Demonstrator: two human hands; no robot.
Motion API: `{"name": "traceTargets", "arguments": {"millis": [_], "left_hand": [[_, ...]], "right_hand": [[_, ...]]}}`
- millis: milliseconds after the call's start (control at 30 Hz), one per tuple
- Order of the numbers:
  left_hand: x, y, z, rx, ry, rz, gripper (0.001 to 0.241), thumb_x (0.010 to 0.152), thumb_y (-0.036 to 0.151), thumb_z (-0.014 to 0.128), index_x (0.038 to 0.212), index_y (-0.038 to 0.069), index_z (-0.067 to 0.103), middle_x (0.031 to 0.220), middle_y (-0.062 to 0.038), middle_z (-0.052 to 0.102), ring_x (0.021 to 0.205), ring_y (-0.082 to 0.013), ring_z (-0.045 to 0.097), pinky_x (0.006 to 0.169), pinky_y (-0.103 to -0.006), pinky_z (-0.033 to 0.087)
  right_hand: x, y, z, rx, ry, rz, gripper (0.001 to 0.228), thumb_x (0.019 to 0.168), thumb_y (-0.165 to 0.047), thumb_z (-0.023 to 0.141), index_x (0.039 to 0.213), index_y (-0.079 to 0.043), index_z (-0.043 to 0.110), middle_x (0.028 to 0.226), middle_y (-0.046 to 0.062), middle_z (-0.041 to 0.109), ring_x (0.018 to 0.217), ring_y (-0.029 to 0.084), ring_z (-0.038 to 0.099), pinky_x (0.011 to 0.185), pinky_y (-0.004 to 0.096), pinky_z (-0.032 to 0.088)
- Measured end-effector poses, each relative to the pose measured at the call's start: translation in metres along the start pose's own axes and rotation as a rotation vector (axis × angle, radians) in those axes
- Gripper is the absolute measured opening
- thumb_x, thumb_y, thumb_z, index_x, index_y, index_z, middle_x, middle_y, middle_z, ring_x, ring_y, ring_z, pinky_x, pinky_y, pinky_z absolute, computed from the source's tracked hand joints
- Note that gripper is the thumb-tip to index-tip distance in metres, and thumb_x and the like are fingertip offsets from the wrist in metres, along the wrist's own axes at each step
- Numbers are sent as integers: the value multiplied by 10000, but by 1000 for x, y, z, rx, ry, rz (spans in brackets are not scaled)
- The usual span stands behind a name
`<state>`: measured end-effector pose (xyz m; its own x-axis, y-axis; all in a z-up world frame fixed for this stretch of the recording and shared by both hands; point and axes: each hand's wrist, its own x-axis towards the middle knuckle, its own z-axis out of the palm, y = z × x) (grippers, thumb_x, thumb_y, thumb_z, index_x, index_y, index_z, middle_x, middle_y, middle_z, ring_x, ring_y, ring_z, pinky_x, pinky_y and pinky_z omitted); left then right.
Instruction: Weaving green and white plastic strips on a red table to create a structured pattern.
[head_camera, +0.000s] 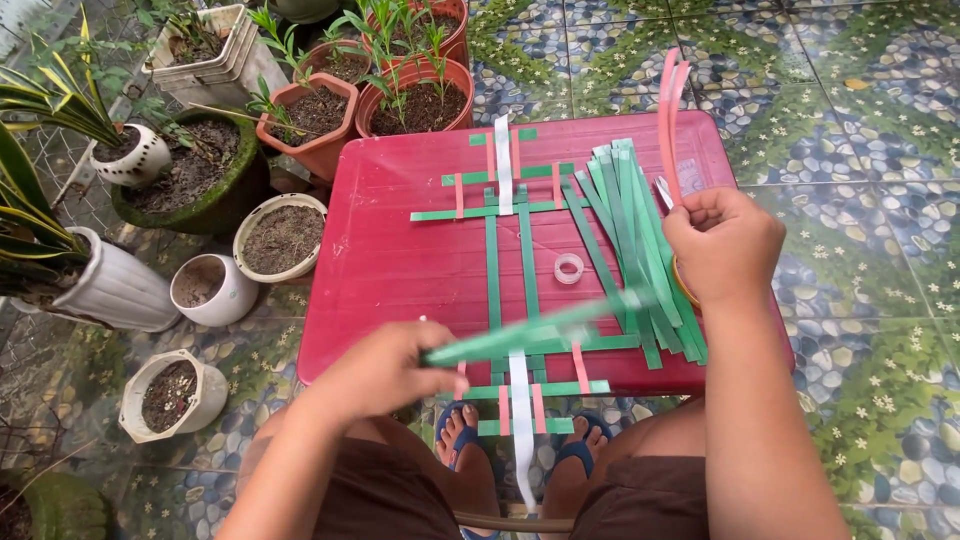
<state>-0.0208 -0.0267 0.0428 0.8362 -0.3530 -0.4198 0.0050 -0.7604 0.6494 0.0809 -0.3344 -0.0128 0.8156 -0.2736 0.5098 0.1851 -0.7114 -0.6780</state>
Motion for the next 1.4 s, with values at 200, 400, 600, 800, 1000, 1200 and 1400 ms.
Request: {"name": "traceTargets", "arguments": {"millis": [200, 400, 600, 800, 1000, 1200, 1400], "left_hand": [[41, -80, -18, -91, 545, -172, 261, 803, 390, 601, 940, 167, 602, 704, -136, 576, 720, -308, 594, 614, -398, 435], [100, -137, -28, 190, 725, -493, 336, 846, 255, 420, 1156, 132, 455, 1005, -151, 570, 908, -342, 601, 779, -469, 479], [90, -112, -7, 420, 750, -515, 381, 796, 140, 443, 1151, 4, 457, 1040, -163, 468, 910, -381, 558, 744, -467, 508], [74, -84, -4, 434, 725, -514, 413, 805, 18, 367, 1199, -26, 479, 1069, -171, 484, 965, -344, 498, 772, -431, 496], [69, -92, -4, 282, 790, -394, 434, 790, 13, 397, 1216, -4, 480, 1097, -191, 483, 1001, -373, 473, 821, -464, 467], [63, -73, -6, 304, 803, -388, 462, 796, 203, 511, 1238, 67, 496, 1113, -146, 484, 1019, -332, 463, 824, -448, 465], [78, -98, 3, 409, 858, -362, 440, 773, 157, 467, 1196, 69, 545, 1059, -130, 499, 969, -325, 473, 787, -420, 491]], "right_hand": [[-6, 0, 9, 104, -59, 4, 65, 697, -112, 659, 754, -85, 641, 582, 8, 571, 521, 118, 562, 520, 240, 434], [-8, 2, 15, 110, -79, -36, 86, 694, -109, 667, 763, -63, 641, 585, 27, 565, 526, 133, 555, 520, 252, 424], [-9, 4, 19, 48, -78, -57, 89, 677, -140, 688, 747, -101, 651, 587, 0, 572, 535, 140, 561, 530, 252, 431], [-12, 3, 24, 0, -68, -113, 80, 659, -139, 692, 725, -122, 649, 586, -23, 571, 560, 138, 570, 569, 248, 447], [-11, 3, 22, -3, -66, -121, 83, 666, -152, 699, 730, -131, 650, 588, -27, 568, 566, 140, 566, 577, 251, 445], [-12, 0, 21, 12, -77, -112, 83, 668, -157, 691, 728, -125, 644, 588, -22, 564, 579, 144, 570, 589, 259, 449], [-11, -2, 20, 20, -79, -104, 79, 669, -156, 689, 726, -123, 646, 590, -16, 571, 582, 146, 571, 590, 264, 453]]}}
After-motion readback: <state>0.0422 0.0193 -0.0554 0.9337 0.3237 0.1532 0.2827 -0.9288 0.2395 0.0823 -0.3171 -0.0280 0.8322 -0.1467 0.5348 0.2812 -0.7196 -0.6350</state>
